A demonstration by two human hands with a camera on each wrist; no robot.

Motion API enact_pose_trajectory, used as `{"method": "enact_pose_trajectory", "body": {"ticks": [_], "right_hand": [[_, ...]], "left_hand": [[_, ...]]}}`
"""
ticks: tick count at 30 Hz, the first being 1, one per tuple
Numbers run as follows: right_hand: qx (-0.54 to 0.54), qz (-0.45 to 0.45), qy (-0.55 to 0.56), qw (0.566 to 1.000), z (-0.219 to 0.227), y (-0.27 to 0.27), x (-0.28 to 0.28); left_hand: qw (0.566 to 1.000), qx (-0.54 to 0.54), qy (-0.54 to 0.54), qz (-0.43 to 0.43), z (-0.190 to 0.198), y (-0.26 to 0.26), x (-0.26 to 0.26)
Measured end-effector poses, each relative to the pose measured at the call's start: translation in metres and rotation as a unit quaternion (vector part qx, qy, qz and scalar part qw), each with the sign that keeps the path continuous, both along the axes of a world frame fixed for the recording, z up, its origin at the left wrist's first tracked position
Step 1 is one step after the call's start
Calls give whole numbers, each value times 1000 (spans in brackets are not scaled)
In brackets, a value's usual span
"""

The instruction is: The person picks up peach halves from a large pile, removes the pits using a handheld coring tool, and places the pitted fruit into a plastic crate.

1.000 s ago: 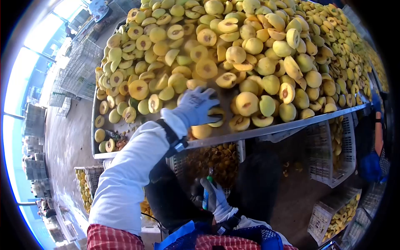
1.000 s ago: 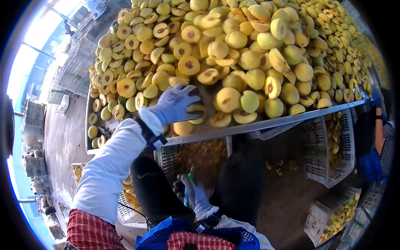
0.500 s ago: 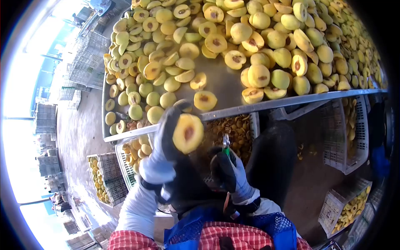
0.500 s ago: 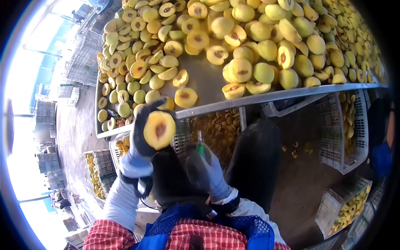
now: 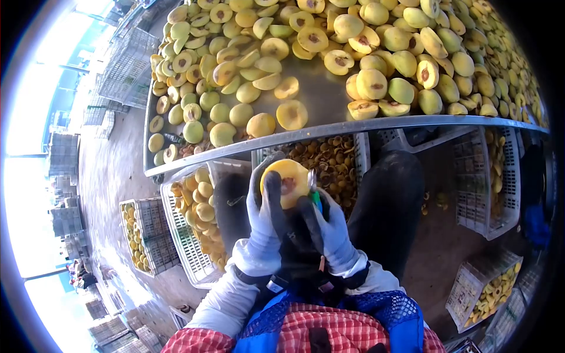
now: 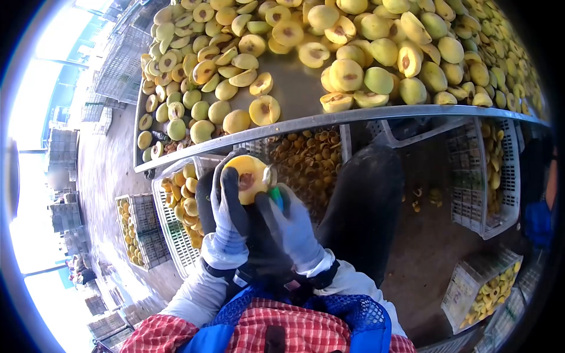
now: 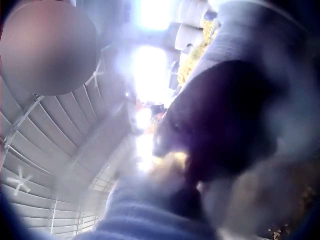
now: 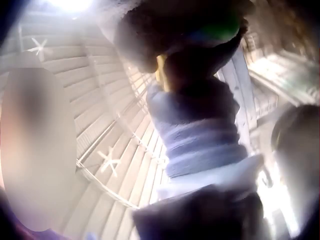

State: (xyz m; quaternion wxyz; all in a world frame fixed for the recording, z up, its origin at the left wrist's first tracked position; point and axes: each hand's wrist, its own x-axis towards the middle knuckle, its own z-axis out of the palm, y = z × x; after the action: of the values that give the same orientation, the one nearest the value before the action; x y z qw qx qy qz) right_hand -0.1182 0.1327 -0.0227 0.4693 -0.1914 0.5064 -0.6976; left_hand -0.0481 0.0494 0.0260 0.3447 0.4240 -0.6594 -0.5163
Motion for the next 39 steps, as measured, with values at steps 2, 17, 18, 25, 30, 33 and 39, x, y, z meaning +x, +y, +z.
{"method": "enact_pose_trajectory", "body": {"ticks": [2,17,18,25,30,33,39], "right_hand": [[12,-1,204,979,-4,7,0],[3,49,183,982,-3,40,8],[11,87,53,995,-1,40,7],[-175,311,-677,643,-23,41,14],[-151,311,-724,597,-34,39,25],[-146,334,-732,575,-24,31,31],[-281,328,-710,556,-22,24,38]], "left_hand": [[998,48,28,7,-4,0,4],[994,-3,5,-107,-14,12,10],[991,15,3,-130,-13,10,10],[956,230,13,-183,-22,3,16],[983,155,-17,-97,-33,10,32],[979,-73,-120,-149,-27,-4,47],[984,163,43,50,-92,14,85]]}}
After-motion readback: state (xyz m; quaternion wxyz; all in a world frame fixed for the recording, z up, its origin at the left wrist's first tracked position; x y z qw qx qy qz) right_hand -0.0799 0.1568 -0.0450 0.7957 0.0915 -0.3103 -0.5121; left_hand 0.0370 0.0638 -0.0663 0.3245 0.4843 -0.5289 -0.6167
